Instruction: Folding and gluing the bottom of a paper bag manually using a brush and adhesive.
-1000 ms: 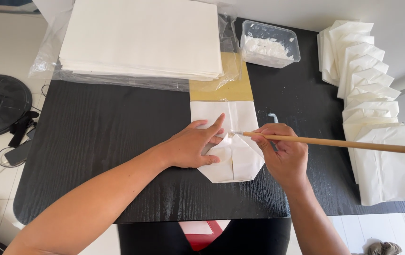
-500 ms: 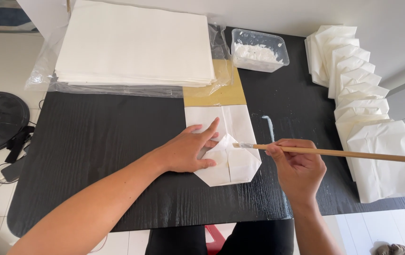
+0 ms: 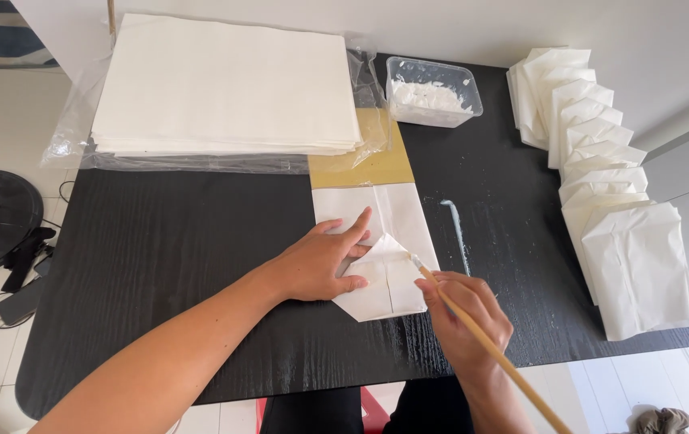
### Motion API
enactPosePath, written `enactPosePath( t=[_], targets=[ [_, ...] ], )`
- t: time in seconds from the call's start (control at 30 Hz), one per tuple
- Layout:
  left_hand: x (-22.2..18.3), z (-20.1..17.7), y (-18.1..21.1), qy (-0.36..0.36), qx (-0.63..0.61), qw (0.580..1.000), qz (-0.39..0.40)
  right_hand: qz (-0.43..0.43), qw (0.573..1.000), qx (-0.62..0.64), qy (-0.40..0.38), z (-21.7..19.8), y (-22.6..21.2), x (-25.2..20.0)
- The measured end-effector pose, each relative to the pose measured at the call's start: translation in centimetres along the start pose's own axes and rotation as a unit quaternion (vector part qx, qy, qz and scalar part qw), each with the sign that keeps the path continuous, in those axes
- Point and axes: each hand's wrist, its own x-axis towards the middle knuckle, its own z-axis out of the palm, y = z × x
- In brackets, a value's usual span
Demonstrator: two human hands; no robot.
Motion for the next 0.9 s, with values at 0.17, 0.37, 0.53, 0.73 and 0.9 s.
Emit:
enactPosePath(
  t=[0.17, 0.37, 0.53, 0.73, 0.9],
  targets=[
    [0.1, 0.0, -0.1, 0.003, 0.009, 1.0, 0.002, -0.005, 1.0, -0.009, -0.009, 1.0, -1.0, 0.1],
    [-0.1, -0.2, 0.2, 0.005, 0.004, 1.0, 0.015, 0.012, 0.999, 0.025, -0.031, 1.9, -2.4, 0.4],
    [-0.1, -0.3, 0.2, -0.002, 0.005, 1.0, 0.006, -0.018, 0.997, 0.039, -0.059, 2.2, -3.5, 0.4],
    [-0.1, -0.2, 0.3, -0.001, -0.003, 1.0, 0.008, -0.001, 0.998, 0.062, -0.031, 2.8, -3.7, -0.1],
    [-0.2, -0.2, 0.3, 0.005, -0.003, 1.0, 0.004, 0.013, 0.995, 0.103, -0.012, 2.7, -3.7, -0.1]
  ],
)
